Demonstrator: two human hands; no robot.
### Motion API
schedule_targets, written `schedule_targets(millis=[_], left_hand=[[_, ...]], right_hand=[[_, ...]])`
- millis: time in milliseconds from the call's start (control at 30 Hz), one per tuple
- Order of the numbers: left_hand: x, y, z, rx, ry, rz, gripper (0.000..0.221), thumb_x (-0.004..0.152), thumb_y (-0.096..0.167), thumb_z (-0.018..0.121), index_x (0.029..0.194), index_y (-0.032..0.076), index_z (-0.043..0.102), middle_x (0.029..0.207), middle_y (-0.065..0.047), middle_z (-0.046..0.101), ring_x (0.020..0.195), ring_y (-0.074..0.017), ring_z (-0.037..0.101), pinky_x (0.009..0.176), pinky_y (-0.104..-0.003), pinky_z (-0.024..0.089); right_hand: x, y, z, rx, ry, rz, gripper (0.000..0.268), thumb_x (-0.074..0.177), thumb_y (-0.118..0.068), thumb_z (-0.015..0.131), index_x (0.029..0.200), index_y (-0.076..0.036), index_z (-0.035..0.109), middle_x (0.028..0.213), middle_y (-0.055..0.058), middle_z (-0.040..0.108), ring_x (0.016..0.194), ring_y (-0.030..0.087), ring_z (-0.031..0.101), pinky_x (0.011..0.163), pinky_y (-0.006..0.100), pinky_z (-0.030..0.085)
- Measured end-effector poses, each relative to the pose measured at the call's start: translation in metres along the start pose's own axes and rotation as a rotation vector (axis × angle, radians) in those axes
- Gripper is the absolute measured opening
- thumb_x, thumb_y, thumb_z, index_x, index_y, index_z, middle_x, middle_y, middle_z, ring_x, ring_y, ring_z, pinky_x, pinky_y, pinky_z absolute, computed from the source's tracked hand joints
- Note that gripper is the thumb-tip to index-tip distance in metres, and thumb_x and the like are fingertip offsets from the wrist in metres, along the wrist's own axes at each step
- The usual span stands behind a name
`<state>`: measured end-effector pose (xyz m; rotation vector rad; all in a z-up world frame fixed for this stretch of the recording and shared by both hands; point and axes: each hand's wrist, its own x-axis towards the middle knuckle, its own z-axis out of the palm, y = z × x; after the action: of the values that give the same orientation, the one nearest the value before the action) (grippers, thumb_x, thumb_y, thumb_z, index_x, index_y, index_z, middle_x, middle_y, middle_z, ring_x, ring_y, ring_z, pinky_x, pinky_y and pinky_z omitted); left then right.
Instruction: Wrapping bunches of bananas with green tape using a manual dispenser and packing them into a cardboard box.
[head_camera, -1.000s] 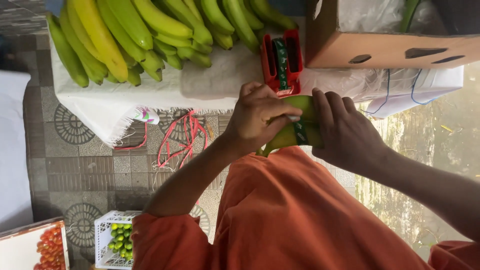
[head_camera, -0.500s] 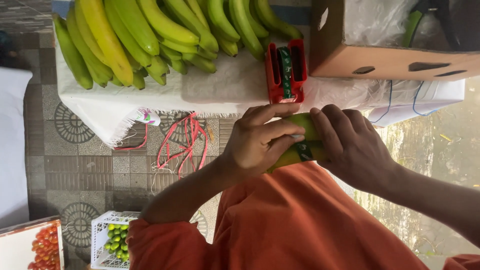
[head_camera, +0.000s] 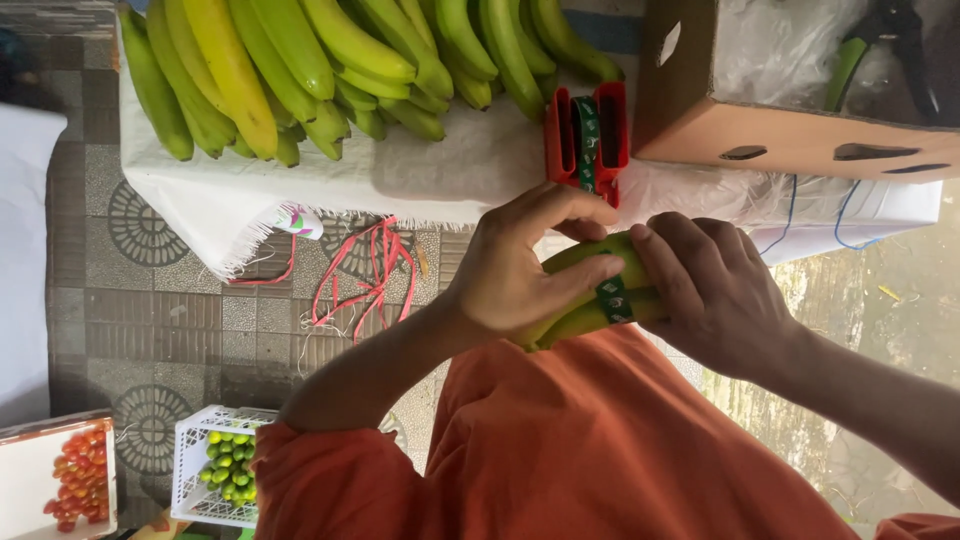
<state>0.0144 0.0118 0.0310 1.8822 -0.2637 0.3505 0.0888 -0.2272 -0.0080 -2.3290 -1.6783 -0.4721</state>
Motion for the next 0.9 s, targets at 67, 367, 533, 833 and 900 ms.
schedule_targets(millis=[67,367,533,833,900], left_hand=[[0.002,-0.002,0.0,-0.161,-0.011,-0.106,0.023,0.093,0.015,0.075,0.114,0.011,0.065,0.1,-0.003,0.068,0.091,-0.0107,0.068,0.089,-0.024,0.059],[0.021,-0.035,-0.011,-0.041,0.058,-0.096,0.034,0.097,0.002,0.066,0.126,0.017,0.06,0.116,-0.003,0.06,0.09,-0.0096,0.057,0.079,-0.022,0.048],[0.019,-0.031,-0.018,-0.323,0.203,-0.067,0.02,0.099,0.002,0.062,0.119,0.005,0.062,0.108,-0.006,0.067,0.096,-0.0134,0.062,0.086,-0.025,0.052],[0.011,-0.012,0.015,-0.319,0.006,-0.178,0.035,0.092,0.023,0.077,0.121,0.014,0.061,0.117,-0.002,0.066,0.109,-0.0159,0.067,0.099,-0.028,0.054],[0.01,-0.012,0.023,-0.291,-0.013,-0.22,0.039,0.09,0.029,0.079,0.122,0.018,0.06,0.119,0.002,0.064,0.11,-0.0141,0.066,0.099,-0.029,0.048]], right_hand=[[-0.004,0.003,0.005,0.033,0.026,-0.013,0.067,0.104,-0.041,0.066,0.15,-0.001,0.038,0.132,0.026,0.059,0.094,0.038,0.057,0.076,0.047,0.051],[0.004,0.018,0.016,0.7,-0.118,0.254,0.119,0.061,-0.035,0.094,0.153,-0.001,0.028,0.135,0.027,0.048,0.113,0.037,0.06,0.088,0.046,0.057],[0.018,0.03,0.019,1.667,-0.256,0.446,0.12,0.058,-0.032,0.085,0.158,-0.001,0.025,0.135,0.014,0.054,0.114,0.024,0.06,0.091,0.032,0.054],[0.01,0.01,0.032,2.431,-0.279,0.212,0.106,0.071,-0.029,0.083,0.156,0.001,0.027,0.127,0.016,0.054,0.095,0.024,0.057,0.077,0.032,0.052],[0.007,0.002,0.034,2.563,-0.272,0.16,0.104,0.074,-0.029,0.083,0.156,0.002,0.028,0.125,0.017,0.054,0.092,0.024,0.056,0.074,0.032,0.051]])
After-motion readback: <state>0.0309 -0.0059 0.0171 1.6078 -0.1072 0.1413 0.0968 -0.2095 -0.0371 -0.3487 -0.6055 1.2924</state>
